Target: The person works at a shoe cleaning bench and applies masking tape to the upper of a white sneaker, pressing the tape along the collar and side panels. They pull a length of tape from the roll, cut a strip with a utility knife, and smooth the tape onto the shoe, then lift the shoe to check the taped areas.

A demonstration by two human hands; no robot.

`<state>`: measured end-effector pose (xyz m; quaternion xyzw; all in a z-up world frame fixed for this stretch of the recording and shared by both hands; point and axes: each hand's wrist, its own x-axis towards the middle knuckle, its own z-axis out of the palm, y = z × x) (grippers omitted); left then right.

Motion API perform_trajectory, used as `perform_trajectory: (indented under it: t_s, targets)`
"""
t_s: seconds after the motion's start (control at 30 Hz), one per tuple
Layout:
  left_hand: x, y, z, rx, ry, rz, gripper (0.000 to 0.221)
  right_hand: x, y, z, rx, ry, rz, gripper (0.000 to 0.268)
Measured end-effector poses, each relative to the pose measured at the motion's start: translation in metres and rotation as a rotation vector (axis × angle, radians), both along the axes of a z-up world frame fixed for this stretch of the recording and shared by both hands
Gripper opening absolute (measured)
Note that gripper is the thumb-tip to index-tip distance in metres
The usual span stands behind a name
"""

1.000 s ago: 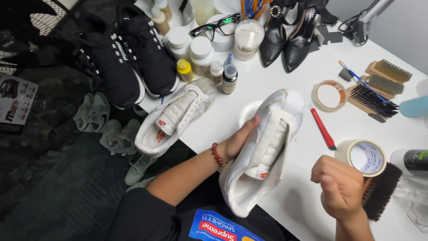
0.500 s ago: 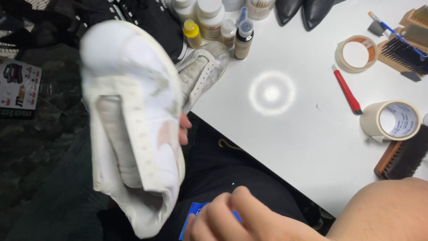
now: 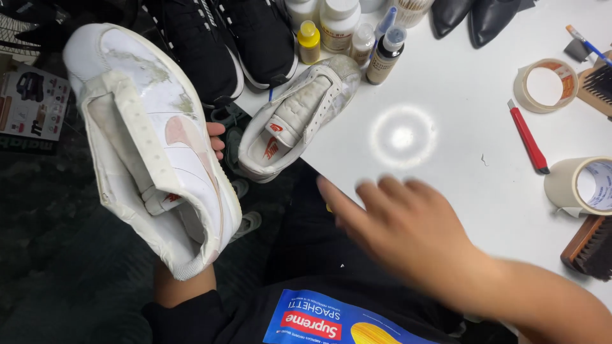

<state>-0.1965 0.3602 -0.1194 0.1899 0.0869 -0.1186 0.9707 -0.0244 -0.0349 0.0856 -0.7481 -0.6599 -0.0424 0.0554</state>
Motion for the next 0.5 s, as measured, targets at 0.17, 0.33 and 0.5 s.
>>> perform_trajectory:
  t_s: [0.17, 0.33, 0.5]
  targets:
    - [0.024, -0.008, -0.001, -0.27, -0.211, -0.133, 0.075, 0.048, 0.069, -0.1, 0.012, 0.07, -0.063, 0.065]
    - [0.036, -0.017, 0.015, -0.25, -0.291, 0.021, 0.078, 0.055, 0.053, -0.128, 0.147, 0.193, -0.028, 0.037]
    - [0.045, -0.059, 0.026, -0.25, -0.348, 0.142, 0.081, 0.044, -0.03, -0.104, 0.317, 0.392, 0.013, 0.042]
